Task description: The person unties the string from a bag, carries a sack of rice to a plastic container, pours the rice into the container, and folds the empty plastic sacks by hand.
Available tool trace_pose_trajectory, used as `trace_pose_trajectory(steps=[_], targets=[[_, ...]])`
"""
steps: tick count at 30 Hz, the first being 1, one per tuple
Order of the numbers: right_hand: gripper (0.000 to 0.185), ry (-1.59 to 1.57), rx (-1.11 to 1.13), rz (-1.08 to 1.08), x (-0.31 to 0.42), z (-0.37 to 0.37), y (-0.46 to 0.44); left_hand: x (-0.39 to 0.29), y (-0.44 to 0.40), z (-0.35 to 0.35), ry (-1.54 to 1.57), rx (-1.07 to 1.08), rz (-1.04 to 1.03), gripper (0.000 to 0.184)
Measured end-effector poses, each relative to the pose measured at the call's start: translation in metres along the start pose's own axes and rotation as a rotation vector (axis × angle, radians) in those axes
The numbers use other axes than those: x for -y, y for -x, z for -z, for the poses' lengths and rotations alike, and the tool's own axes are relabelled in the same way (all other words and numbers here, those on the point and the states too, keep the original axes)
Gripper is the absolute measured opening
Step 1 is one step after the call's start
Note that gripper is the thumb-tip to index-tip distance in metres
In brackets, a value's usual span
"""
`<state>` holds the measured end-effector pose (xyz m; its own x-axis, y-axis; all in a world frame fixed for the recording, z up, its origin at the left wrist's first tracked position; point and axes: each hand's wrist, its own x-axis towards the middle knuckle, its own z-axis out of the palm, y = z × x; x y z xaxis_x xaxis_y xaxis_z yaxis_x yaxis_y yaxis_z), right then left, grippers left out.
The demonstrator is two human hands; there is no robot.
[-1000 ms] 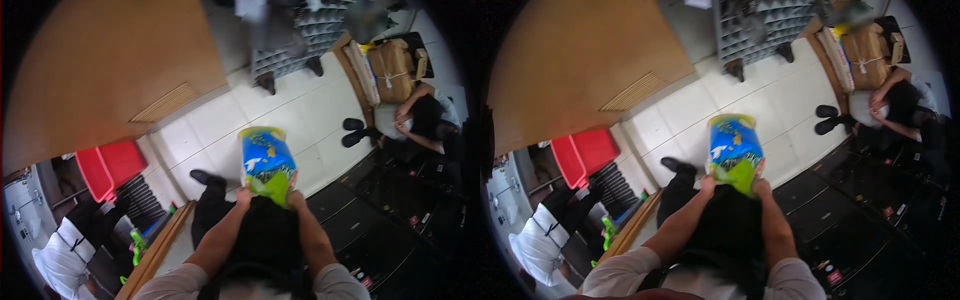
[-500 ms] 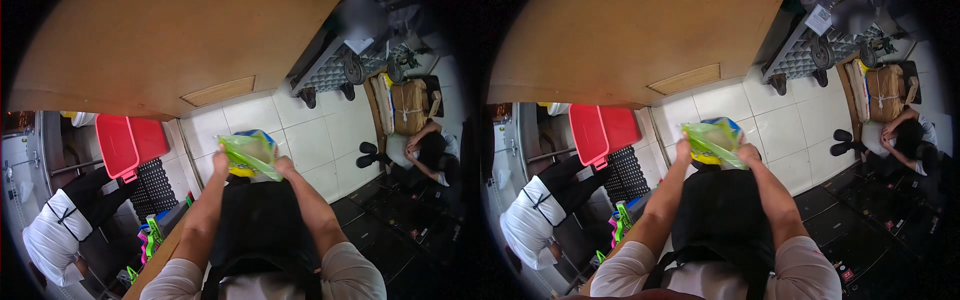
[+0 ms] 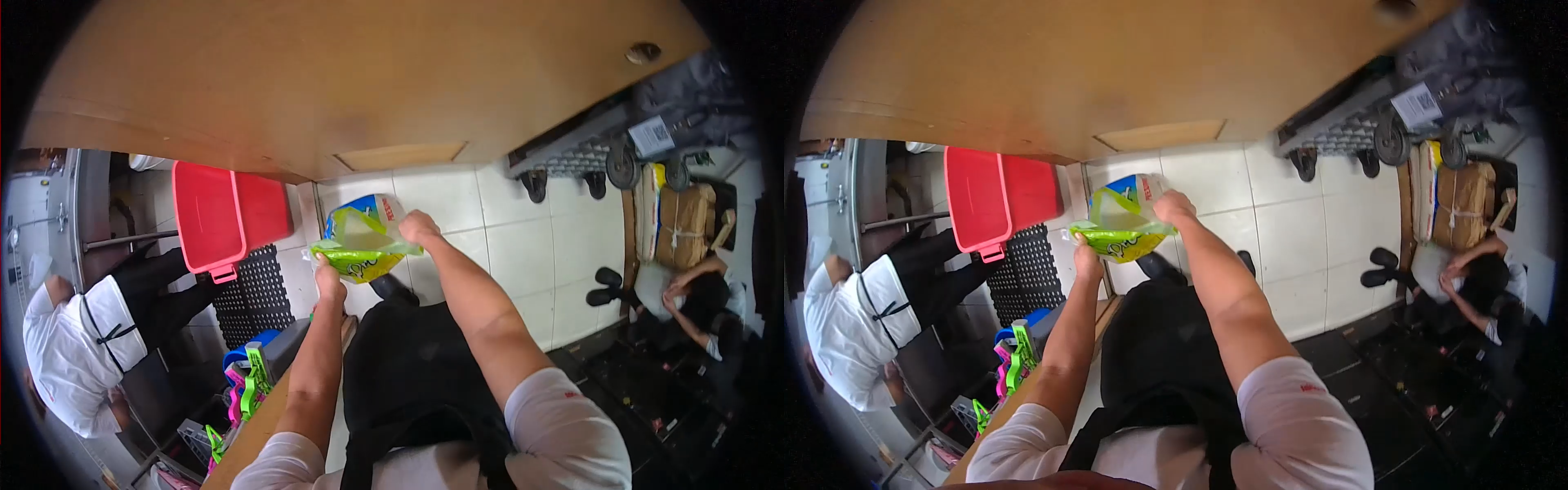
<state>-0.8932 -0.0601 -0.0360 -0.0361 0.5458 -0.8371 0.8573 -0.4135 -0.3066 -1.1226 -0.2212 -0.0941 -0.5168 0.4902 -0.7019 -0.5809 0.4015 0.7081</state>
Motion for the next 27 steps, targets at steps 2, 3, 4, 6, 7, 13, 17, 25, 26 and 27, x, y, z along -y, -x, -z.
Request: trace_pose_trajectory(steps=[2, 3, 4, 6, 7, 13, 17, 25, 26, 27], targets=[[0.041, 0.100, -0.052, 0.065, -0.020, -0.023, -0.024, -0.001, -0.013, -0.011, -0.195, -0.002, 0.081, 0.068], [0.040, 0.097, -0.070, 0.090, -0.041, -0.033, -0.044, -0.009, -0.001, -0.027, -0.331, 0.021, -0.004, 0.067], [0.040, 0.091, -0.088, 0.113, -0.065, -0.038, -0.054, -0.003, 0.004, -0.036, -0.329, 0.008, -0.005, 0.067], [0.041, -0.079, -0.117, -0.050, -0.080, -0.008, -0.013, 0.007, 0.003, -0.056, -0.584, 0.058, -0.030, 0.067], [0.039, -0.055, -0.173, -0.007, -0.109, -0.024, -0.035, 0.023, -0.010, -0.068, -0.743, -0.013, -0.107, 0.067], [0.030, -0.436, -0.256, 0.006, -0.080, -0.029, -0.025, -0.002, -0.012, -0.114, -0.288, -0.038, -0.280, 0.046], [0.029, -0.333, -0.183, 0.042, -0.055, 0.002, -0.059, -0.036, -0.034, -0.122, -0.108, -0.037, -0.379, 0.042], [0.038, -0.855, 0.059, -0.091, 0.011, 0.017, 0.006, -0.107, -0.008, -0.090, -0.369, -0.445, -0.655, 0.045], [0.044, -1.096, 0.157, 0.057, 0.011, 0.018, 0.013, -0.120, 0.020, -0.086, -0.315, -0.409, -0.697, 0.046], [0.054, -1.327, 0.277, 0.204, 0.015, 0.019, 0.020, -0.124, 0.042, -0.080, -0.372, -0.435, -0.694, 0.049]])
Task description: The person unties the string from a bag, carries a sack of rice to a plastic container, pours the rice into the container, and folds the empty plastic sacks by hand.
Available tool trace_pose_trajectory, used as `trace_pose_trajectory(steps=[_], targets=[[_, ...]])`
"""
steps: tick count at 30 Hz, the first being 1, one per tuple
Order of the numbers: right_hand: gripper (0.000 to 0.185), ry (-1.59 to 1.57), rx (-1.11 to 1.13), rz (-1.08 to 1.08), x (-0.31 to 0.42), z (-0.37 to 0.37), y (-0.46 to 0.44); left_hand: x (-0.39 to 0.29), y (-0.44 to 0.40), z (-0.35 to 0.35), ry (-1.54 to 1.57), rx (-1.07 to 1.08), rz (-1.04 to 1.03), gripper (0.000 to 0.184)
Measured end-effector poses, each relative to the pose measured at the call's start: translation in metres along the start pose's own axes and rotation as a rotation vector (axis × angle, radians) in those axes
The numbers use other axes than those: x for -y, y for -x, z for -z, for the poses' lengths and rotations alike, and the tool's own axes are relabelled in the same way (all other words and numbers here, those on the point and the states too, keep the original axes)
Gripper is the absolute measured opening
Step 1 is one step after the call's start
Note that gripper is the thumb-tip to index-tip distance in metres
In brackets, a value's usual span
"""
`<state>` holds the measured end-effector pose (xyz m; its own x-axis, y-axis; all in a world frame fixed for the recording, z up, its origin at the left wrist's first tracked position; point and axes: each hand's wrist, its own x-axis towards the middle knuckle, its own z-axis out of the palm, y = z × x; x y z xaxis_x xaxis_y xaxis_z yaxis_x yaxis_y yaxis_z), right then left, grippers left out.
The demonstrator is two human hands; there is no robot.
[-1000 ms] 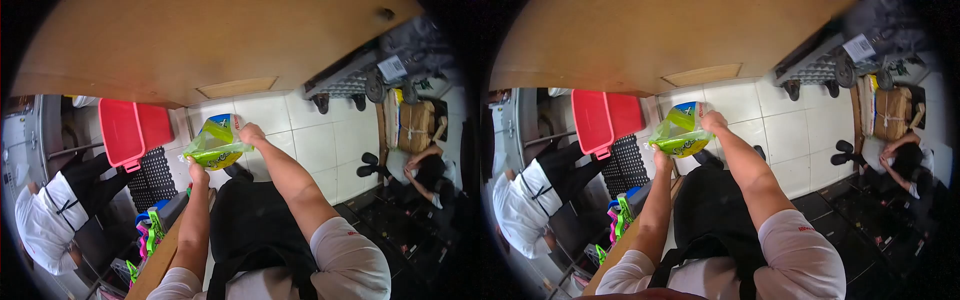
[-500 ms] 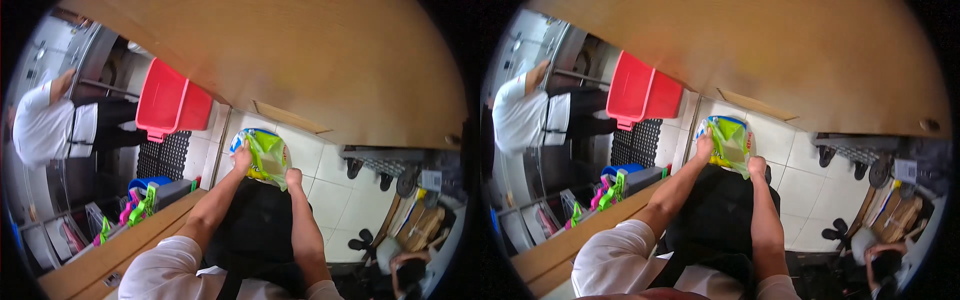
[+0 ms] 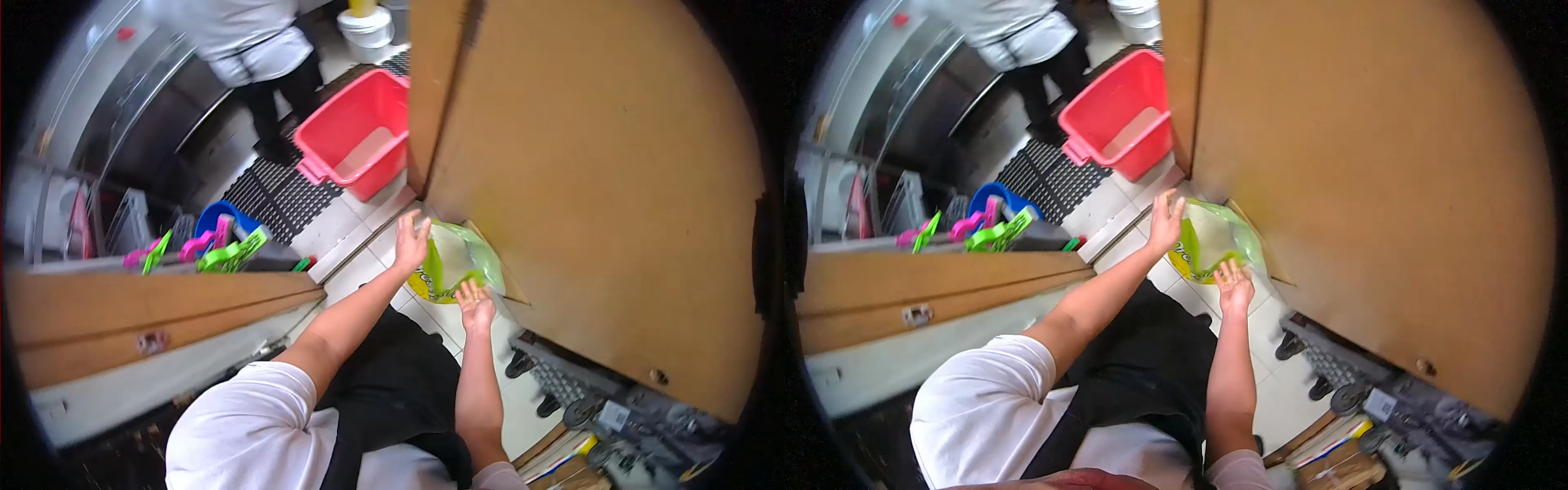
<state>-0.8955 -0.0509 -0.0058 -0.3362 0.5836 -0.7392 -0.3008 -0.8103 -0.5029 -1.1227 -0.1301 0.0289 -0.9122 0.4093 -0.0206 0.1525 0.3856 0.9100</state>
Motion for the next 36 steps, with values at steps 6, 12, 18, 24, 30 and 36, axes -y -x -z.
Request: trace_pose_trajectory(steps=[6, 12, 18, 24, 30, 36], targets=[[0.075, 0.567, 0.173, 0.064, 0.007, -0.041, 0.050, 0.043, 0.091, 0.107, 0.077, 0.167, 0.331, 0.046], [0.085, 0.912, 0.304, 0.055, 0.001, -0.042, 0.033, 0.083, 0.165, 0.206, -0.105, 0.267, 0.643, 0.038], [0.074, 1.785, 0.405, 0.605, 0.003, -0.036, 0.028, 0.055, 0.154, 0.220, -0.107, 0.368, 0.599, 0.038], [0.051, 1.780, 0.187, 0.784, 0.006, -0.039, 0.078, 0.026, 0.104, 0.217, -0.122, 0.453, 0.470, 0.035], [0.028, 1.801, 0.138, 0.604, 0.004, -0.022, 0.098, -0.001, 0.031, 0.227, -0.167, 0.532, 0.377, 0.036], [0.033, 1.820, 0.160, 0.423, 0.027, -0.104, 0.066, -0.040, -0.036, 0.266, -0.332, 0.514, 0.263, 0.031]])
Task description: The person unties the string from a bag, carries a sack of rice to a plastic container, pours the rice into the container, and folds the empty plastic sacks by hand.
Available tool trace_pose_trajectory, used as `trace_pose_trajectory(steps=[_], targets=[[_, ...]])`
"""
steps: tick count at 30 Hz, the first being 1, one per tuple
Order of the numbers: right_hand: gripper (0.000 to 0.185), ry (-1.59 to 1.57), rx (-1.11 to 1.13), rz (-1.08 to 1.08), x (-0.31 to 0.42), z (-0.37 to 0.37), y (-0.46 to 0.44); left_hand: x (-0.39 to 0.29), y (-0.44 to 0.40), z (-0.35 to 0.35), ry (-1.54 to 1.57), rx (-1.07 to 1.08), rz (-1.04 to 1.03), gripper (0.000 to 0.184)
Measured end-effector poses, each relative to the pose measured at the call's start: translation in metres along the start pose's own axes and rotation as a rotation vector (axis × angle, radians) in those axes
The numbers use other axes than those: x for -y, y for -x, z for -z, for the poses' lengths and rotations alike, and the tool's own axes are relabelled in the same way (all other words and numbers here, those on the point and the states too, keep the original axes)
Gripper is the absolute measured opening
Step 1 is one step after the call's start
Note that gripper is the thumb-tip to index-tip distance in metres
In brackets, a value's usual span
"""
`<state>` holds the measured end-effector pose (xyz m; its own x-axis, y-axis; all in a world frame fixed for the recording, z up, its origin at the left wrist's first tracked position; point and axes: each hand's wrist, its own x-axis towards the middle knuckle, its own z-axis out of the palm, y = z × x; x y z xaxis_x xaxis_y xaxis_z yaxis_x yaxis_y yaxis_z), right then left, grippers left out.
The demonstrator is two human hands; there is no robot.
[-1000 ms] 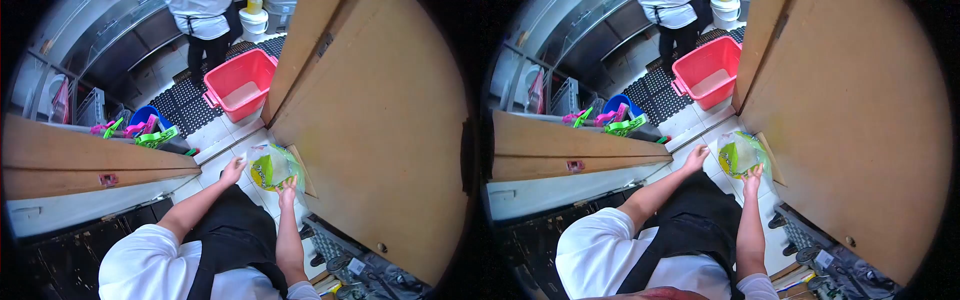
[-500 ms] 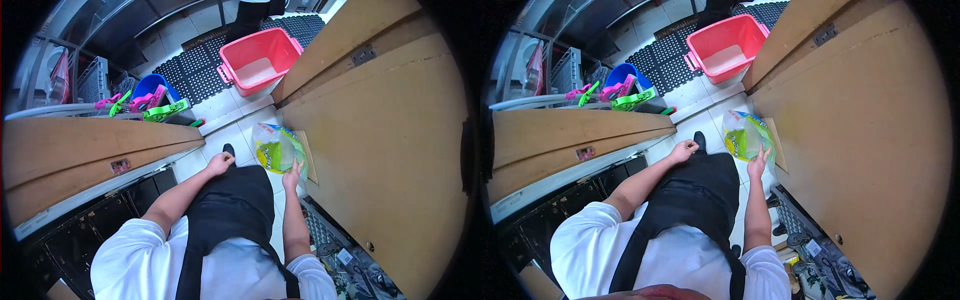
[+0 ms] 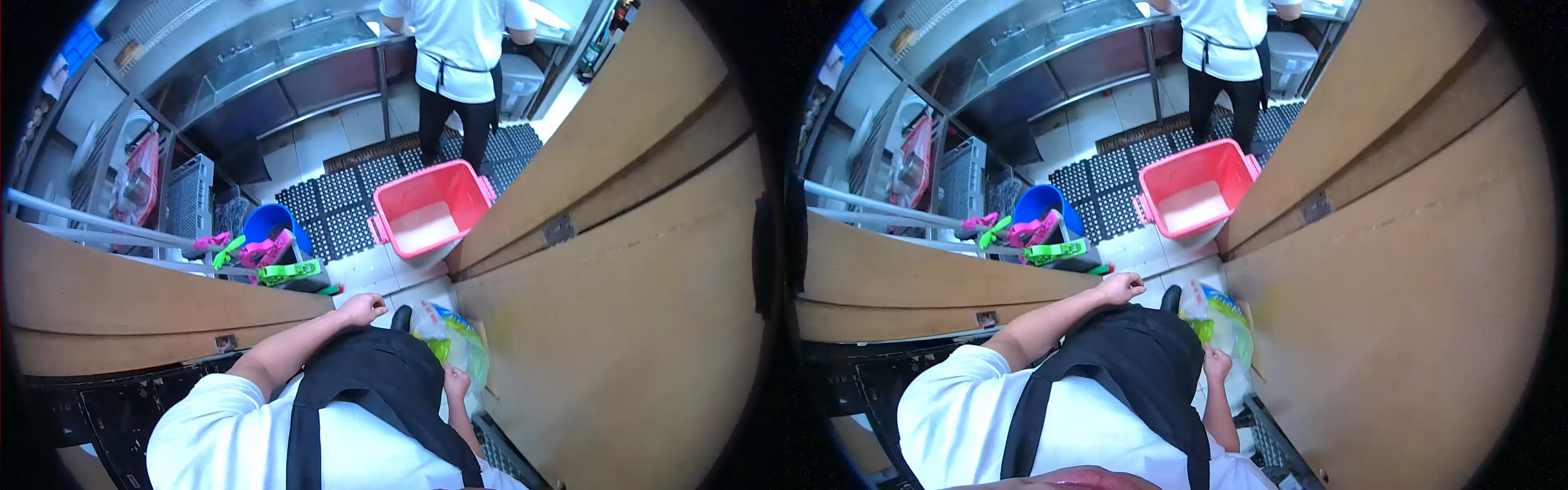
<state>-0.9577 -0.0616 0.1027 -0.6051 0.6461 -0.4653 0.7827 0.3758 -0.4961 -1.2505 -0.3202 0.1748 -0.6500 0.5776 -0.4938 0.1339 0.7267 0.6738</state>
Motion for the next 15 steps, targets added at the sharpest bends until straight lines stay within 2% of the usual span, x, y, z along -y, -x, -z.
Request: trace_pose_trajectory(steps=[1, 3, 4, 5, 7, 11, 13, 14, 15], targets=[[0.033, -0.003, 0.002, 0.016, 0.007, -0.003, -0.017, -0.002, -0.002, 0.012, -0.031, -0.001, 0.001, 0.032], [0.023, -0.282, 0.000, 0.366, 0.026, -0.003, -0.049, -0.005, -0.008, 0.031, -0.052, -0.014, -0.002, 0.032], [0.029, -0.165, 0.083, 0.395, 0.045, 0.003, -0.063, -0.004, -0.011, 0.041, -0.049, -0.054, 0.017, 0.033], [0.032, -0.169, 0.013, 0.488, 0.083, 0.016, -0.063, -0.002, -0.017, 0.052, -0.049, -0.092, 0.034, 0.034], [0.025, -0.084, -0.014, 0.558, 0.124, 0.018, -0.083, 0.000, -0.024, 0.073, -0.002, -0.121, 0.057, 0.032], [0.018, -0.125, 0.107, 0.567, 0.188, 0.026, -0.112, 0.019, -0.043, 0.113, 0.037, -0.221, 0.153, 0.033], [0.016, -0.327, 0.264, 0.359, 0.221, 0.023, -0.121, 0.032, -0.058, 0.134, 0.080, -0.233, 0.216, 0.033], [0.018, -0.189, 0.247, 0.387, 0.242, 0.035, -0.120, 0.046, -0.069, 0.141, 0.075, -0.266, 0.220, 0.033], [0.018, -0.199, 0.231, 0.365, 0.255, 0.030, -0.129, 0.057, -0.080, 0.149, 0.063, -0.244, 0.206, 0.033]])
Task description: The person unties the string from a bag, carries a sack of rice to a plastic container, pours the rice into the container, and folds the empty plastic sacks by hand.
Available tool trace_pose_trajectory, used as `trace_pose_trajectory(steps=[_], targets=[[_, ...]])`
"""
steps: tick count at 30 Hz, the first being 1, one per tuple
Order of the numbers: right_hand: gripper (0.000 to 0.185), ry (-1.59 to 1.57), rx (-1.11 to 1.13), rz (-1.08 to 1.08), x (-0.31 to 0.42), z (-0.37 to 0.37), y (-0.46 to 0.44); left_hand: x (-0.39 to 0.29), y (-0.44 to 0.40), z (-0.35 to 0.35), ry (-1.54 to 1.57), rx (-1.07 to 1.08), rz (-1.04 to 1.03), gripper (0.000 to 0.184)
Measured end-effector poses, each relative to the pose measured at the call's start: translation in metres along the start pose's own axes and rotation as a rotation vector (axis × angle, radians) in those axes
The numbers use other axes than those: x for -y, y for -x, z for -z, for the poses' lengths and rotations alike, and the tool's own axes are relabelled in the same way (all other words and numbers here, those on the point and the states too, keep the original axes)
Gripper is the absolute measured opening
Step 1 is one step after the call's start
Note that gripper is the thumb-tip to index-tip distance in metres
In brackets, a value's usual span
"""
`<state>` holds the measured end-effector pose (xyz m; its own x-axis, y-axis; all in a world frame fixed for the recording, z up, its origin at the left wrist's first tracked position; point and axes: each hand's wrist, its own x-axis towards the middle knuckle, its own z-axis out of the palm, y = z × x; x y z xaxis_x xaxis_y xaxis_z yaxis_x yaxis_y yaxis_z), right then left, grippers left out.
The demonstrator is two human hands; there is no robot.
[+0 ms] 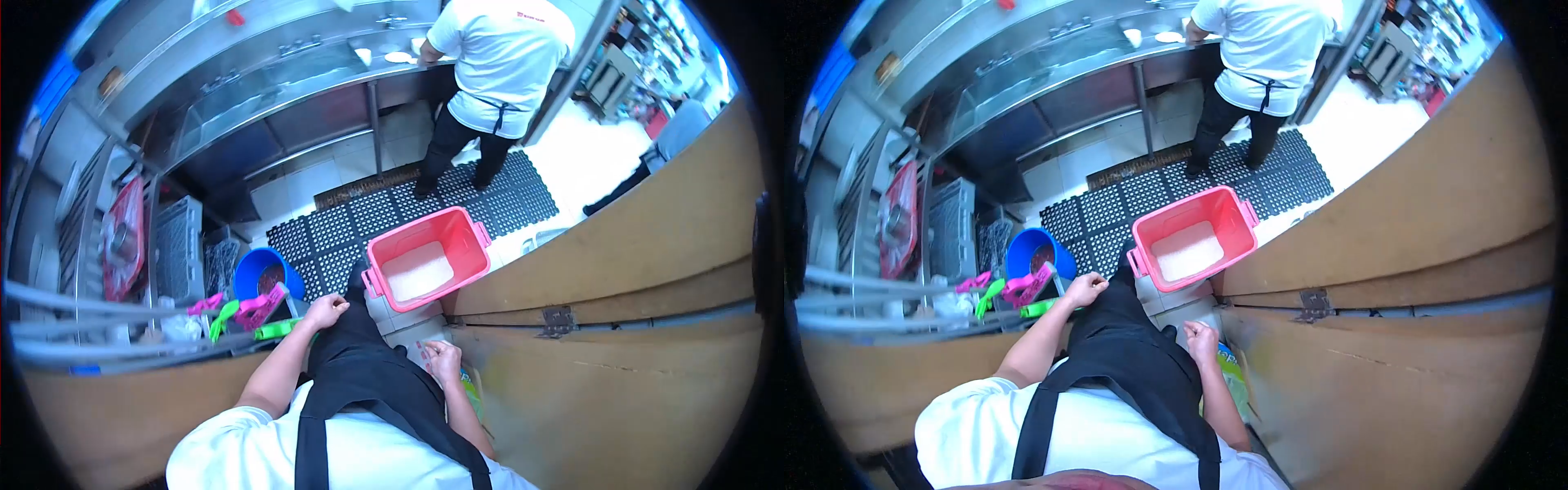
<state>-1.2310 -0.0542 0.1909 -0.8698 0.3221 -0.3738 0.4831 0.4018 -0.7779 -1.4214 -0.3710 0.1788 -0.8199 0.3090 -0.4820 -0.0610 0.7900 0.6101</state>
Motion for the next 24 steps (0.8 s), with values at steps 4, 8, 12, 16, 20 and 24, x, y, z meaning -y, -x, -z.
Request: trace_pose_trajectory(steps=[4, 8, 12, 16, 20, 24], targets=[[0.024, 0.090, -0.288, 0.264, 0.009, -0.029, -0.043, 0.031, -0.072, 0.018, -0.056, 0.094, 0.041, 0.034], [0.022, 0.180, -0.091, 0.191, 0.071, -0.033, -0.086, 0.087, -0.151, 0.014, -0.113, 0.291, -0.015, 0.036], [0.012, 0.221, -0.129, 0.311, 0.149, -0.027, -0.134, 0.112, -0.203, 0.027, 0.280, 0.420, 0.268, 0.039], [0.006, 0.282, -0.332, 0.544, 0.250, -0.027, -0.189, 0.160, -0.241, 0.045, -0.162, 0.304, 0.139, 0.034], [0.018, 0.311, -0.030, 0.802, 0.314, -0.038, -0.233, 0.194, -0.262, 0.053, -0.233, 0.388, 0.082, 0.033], [0.023, 0.334, 0.090, 1.221, 0.367, -0.018, -0.284, 0.197, -0.264, 0.070, -0.039, 0.409, 0.066, 0.027]])
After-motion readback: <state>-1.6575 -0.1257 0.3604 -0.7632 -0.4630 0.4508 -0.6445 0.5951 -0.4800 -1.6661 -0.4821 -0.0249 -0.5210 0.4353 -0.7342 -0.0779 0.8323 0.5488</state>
